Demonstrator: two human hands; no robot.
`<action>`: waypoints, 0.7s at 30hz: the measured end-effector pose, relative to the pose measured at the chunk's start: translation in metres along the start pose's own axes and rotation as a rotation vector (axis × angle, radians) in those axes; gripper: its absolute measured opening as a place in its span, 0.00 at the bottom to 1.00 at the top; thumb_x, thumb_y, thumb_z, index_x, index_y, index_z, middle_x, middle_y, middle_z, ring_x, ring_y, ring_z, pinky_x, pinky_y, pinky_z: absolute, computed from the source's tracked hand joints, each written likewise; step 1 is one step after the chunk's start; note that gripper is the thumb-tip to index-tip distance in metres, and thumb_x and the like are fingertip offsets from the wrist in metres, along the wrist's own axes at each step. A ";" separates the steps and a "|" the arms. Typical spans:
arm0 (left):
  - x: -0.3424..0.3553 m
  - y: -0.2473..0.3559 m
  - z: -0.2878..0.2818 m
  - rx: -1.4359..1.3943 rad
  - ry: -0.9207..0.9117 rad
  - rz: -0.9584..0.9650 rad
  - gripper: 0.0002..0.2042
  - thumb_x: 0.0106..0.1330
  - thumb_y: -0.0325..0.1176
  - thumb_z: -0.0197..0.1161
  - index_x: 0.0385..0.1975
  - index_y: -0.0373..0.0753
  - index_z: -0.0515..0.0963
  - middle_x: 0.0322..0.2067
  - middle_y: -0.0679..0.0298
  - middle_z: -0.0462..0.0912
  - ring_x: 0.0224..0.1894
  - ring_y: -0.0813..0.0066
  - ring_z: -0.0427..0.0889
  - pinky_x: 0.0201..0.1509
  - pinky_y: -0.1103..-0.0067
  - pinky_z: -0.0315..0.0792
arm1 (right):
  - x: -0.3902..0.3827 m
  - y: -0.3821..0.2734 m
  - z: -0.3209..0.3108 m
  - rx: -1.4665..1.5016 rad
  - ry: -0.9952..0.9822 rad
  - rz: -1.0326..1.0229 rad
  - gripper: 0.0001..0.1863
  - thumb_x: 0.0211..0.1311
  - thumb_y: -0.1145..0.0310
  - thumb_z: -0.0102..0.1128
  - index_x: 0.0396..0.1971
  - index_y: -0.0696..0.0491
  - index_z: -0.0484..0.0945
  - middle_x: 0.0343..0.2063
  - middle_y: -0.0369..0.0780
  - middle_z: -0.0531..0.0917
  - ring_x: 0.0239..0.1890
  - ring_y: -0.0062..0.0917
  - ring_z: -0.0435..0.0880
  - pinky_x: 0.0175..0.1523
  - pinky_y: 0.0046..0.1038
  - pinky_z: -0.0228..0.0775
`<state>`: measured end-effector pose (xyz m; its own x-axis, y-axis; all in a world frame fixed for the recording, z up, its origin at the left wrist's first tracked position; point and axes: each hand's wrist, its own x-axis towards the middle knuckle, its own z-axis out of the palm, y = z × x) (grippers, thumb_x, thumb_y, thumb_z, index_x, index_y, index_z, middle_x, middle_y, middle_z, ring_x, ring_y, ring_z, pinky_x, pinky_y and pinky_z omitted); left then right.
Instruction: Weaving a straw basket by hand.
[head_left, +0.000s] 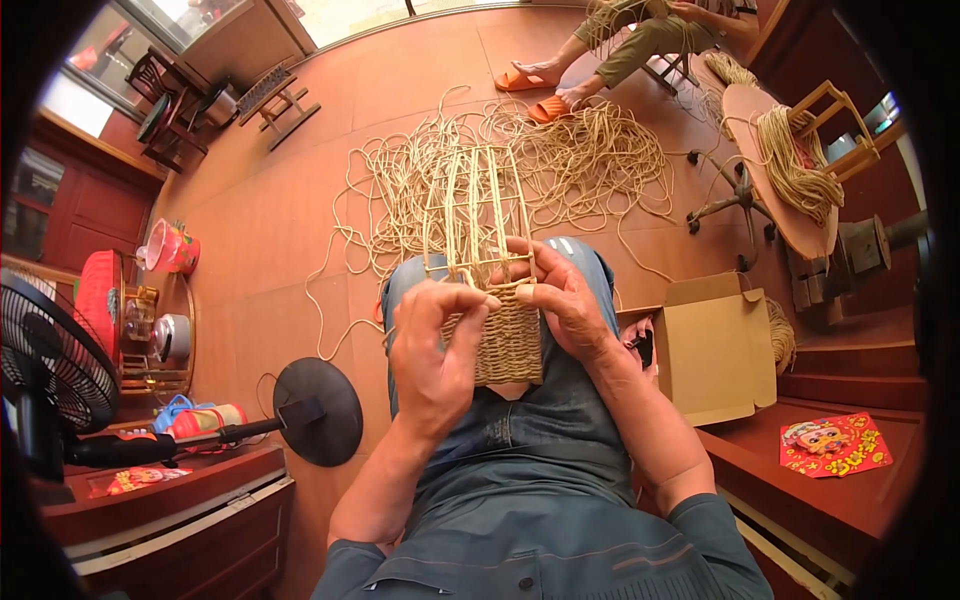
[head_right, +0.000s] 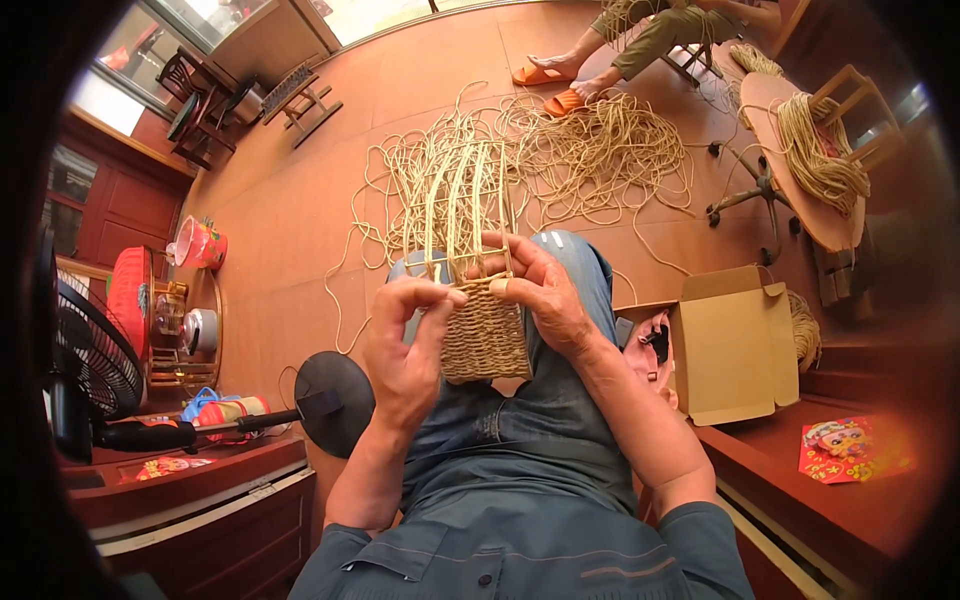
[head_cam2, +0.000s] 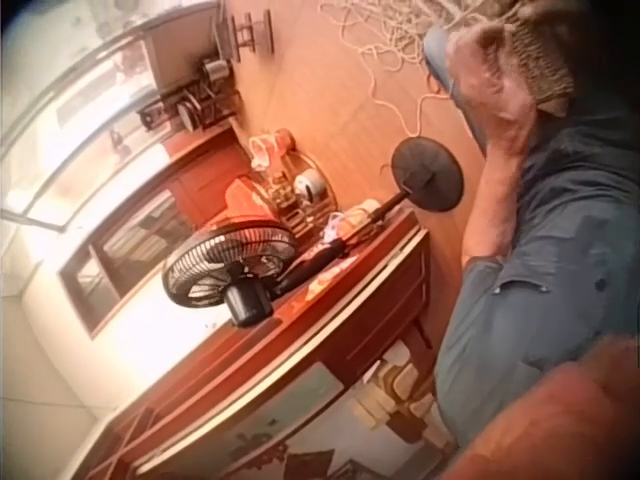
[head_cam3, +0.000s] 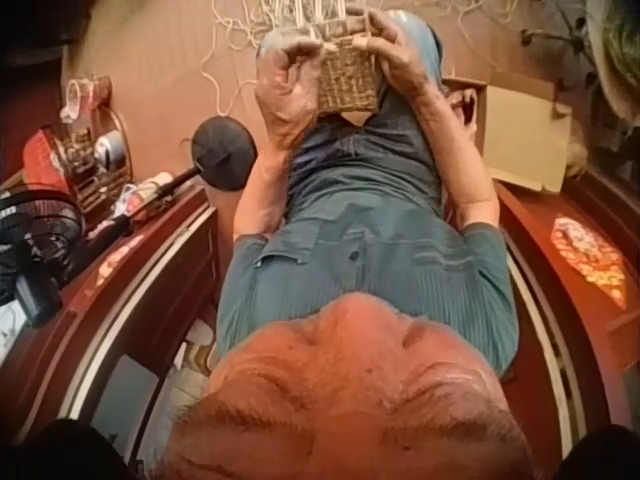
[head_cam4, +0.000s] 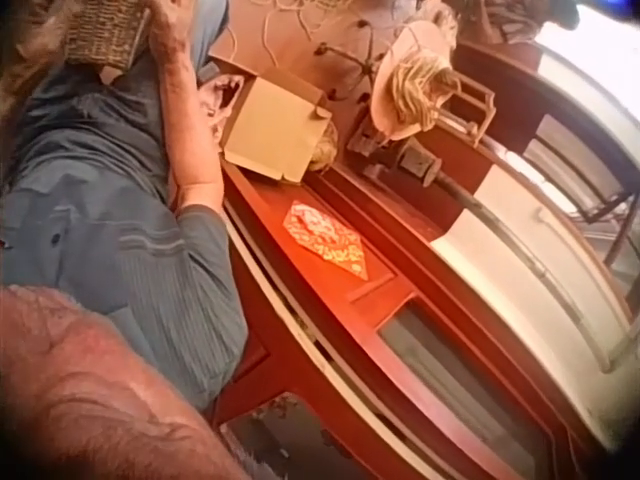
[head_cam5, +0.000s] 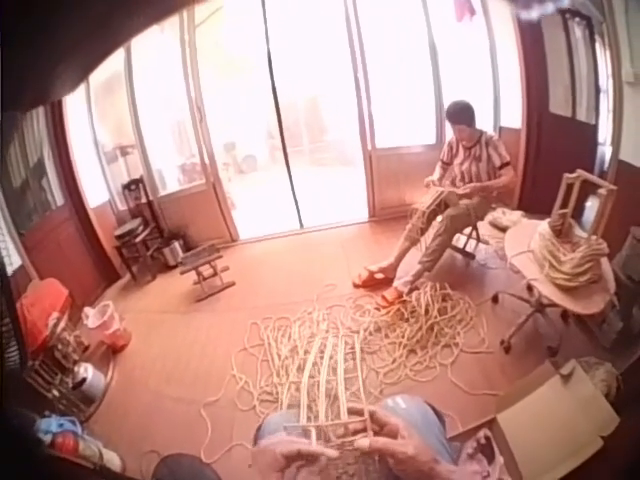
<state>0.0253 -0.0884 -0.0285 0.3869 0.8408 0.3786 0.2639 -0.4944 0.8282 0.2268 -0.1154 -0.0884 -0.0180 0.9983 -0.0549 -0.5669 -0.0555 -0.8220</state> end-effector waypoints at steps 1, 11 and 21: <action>-0.003 0.006 -0.002 0.000 0.009 0.062 0.09 0.78 0.23 0.64 0.53 0.37 0.79 0.45 0.62 0.90 0.45 0.75 0.88 0.75 0.64 0.67 | 0.000 0.002 -0.002 0.020 0.005 -0.022 0.37 0.66 0.69 0.66 0.74 0.60 0.67 0.52 0.42 0.87 0.58 0.26 0.84 0.71 0.32 0.71; 0.001 0.009 0.015 0.387 0.068 0.174 0.11 0.71 0.20 0.70 0.50 0.35 0.82 0.40 0.54 0.90 0.42 0.58 0.90 0.48 0.68 0.82 | -0.002 0.017 -0.012 0.099 0.053 -0.123 0.24 0.70 0.70 0.60 0.64 0.60 0.75 0.50 0.42 0.87 0.57 0.26 0.84 0.70 0.32 0.70; 0.017 0.000 0.029 0.706 0.072 0.255 0.07 0.67 0.22 0.71 0.41 0.38 0.83 0.33 0.58 0.82 0.37 0.57 0.84 0.42 0.66 0.77 | 0.000 0.019 -0.012 0.075 0.033 -0.133 0.22 0.70 0.72 0.59 0.62 0.59 0.75 0.54 0.43 0.86 0.61 0.29 0.83 0.72 0.35 0.68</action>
<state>0.0577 -0.0804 -0.0339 0.4594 0.6820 0.5690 0.6870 -0.6789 0.2591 0.2262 -0.1162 -0.1108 0.0881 0.9956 0.0319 -0.6225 0.0800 -0.7785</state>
